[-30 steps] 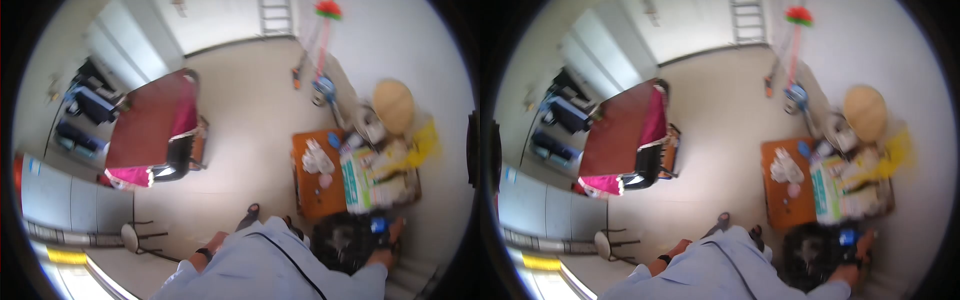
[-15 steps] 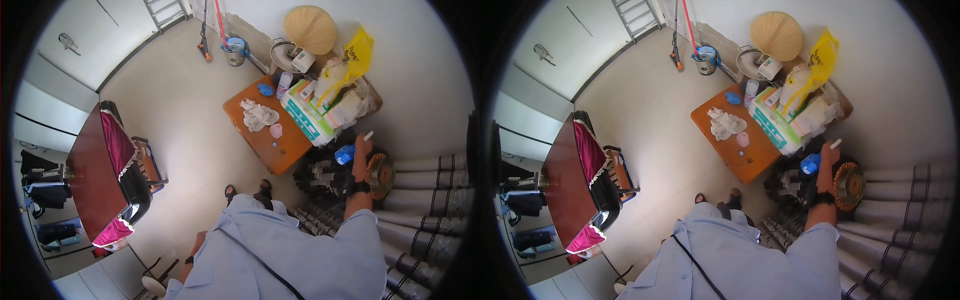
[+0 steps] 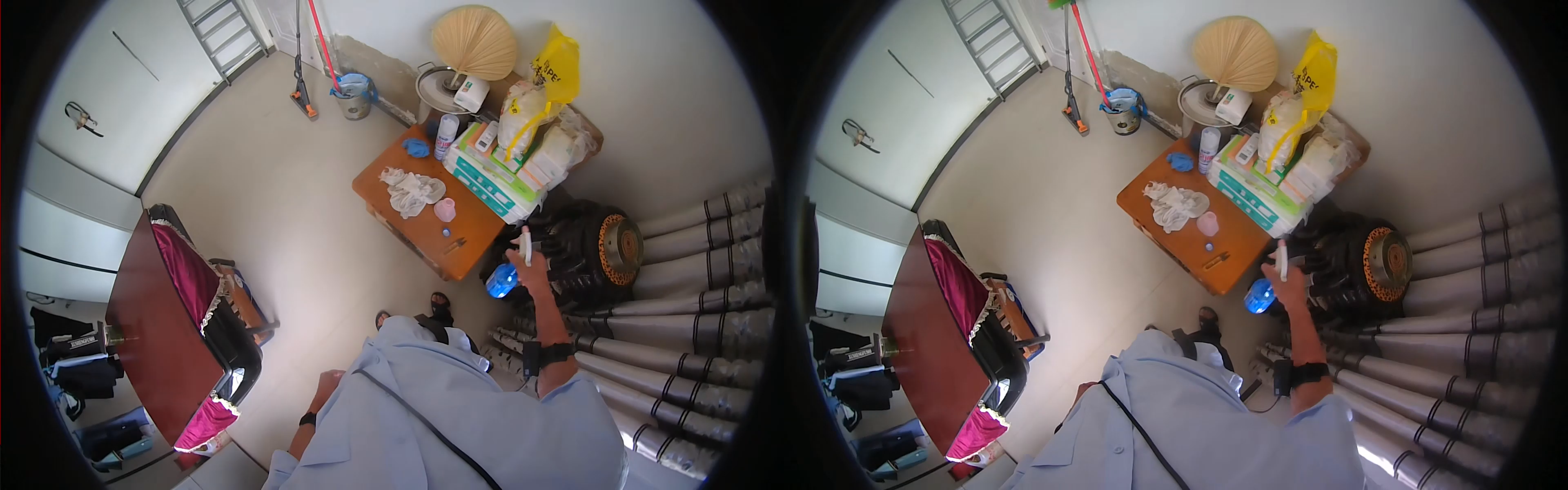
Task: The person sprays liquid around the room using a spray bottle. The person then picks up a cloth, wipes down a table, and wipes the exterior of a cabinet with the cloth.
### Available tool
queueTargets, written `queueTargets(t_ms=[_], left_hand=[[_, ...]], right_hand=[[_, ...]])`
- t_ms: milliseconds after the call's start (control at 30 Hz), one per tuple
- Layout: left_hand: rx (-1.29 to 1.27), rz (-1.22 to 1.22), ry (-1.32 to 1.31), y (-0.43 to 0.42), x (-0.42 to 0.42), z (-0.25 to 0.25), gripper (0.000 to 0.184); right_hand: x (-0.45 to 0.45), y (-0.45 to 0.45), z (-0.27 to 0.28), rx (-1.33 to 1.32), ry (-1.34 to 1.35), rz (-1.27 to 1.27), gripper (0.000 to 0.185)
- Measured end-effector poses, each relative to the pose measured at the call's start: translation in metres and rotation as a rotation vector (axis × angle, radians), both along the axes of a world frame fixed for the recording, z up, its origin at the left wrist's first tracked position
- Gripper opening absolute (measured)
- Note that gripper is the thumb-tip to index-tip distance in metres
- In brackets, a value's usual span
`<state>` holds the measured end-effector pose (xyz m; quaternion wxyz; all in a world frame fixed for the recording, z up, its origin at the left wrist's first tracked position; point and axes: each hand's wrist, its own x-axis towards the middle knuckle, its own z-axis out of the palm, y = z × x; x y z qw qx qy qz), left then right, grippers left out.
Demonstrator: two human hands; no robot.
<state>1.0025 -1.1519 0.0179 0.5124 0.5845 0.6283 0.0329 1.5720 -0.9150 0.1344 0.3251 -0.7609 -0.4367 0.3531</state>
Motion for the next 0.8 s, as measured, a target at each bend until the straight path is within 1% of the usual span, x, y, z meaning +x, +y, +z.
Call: queueTargets(t_ms=[67, 167, 200, 300, 333, 433, 533, 567, 633, 667, 733, 800], left_hand=[[0.006, -0.016, -0.011, 0.006, -0.008, -0.001, 0.021], [0.012, -0.03, -0.027, 0.013, -0.018, -0.002, 0.021], [0.012, -0.032, -0.032, 0.015, -0.02, -0.002, 0.02], [0.021, -0.023, -0.05, 0.019, -0.026, -0.001, 0.02], [0.023, -0.022, -0.053, 0.019, -0.026, 0.0, 0.02], [0.035, -0.011, -0.054, 0.019, -0.028, 0.002, 0.019], [0.082, 0.013, -0.07, 0.021, -0.029, 0.002, 0.019], [0.113, 0.03, -0.088, 0.02, -0.027, 0.002, 0.019], [0.151, -0.218, 0.031, 0.015, -0.03, -0.026, 0.022], [0.173, -0.34, 0.088, 0.011, -0.033, -0.042, 0.023], [0.121, -0.284, 0.088, 0.009, -0.024, -0.037, 0.024], [0.029, -0.093, 0.042, 0.01, -0.012, -0.021, 0.024]], right_hand=[[-0.025, -0.012, 0.025, -0.195, 0.249, 0.023, 0.03], [-0.048, -0.024, 0.013, -0.141, 0.468, 0.068, 0.019], [-0.056, -0.025, 0.013, -0.159, 0.49, 0.082, 0.023], [-0.087, -0.031, 0.017, 0.123, 0.491, -0.085, 0.033], [-0.086, -0.029, 0.005, 0.118, 0.435, -0.069, 0.039], [-0.096, -0.017, -0.002, 0.308, 0.239, -0.111, 0.035], [-0.079, -0.001, -0.006, 0.366, -0.017, 0.041, 0.033], [-0.074, 0.006, -0.007, 0.336, 0.05, 0.018, 0.03], [-0.068, 0.021, -0.005, 0.27, 0.187, -0.021, 0.026], [-0.062, 0.031, -0.01, 0.255, 0.171, -0.016, 0.025], [-0.044, 0.048, -0.032, 0.213, 0.146, -0.009, 0.025], [-0.024, 0.067, -0.059, 0.195, 0.184, 0.033, 0.023]])
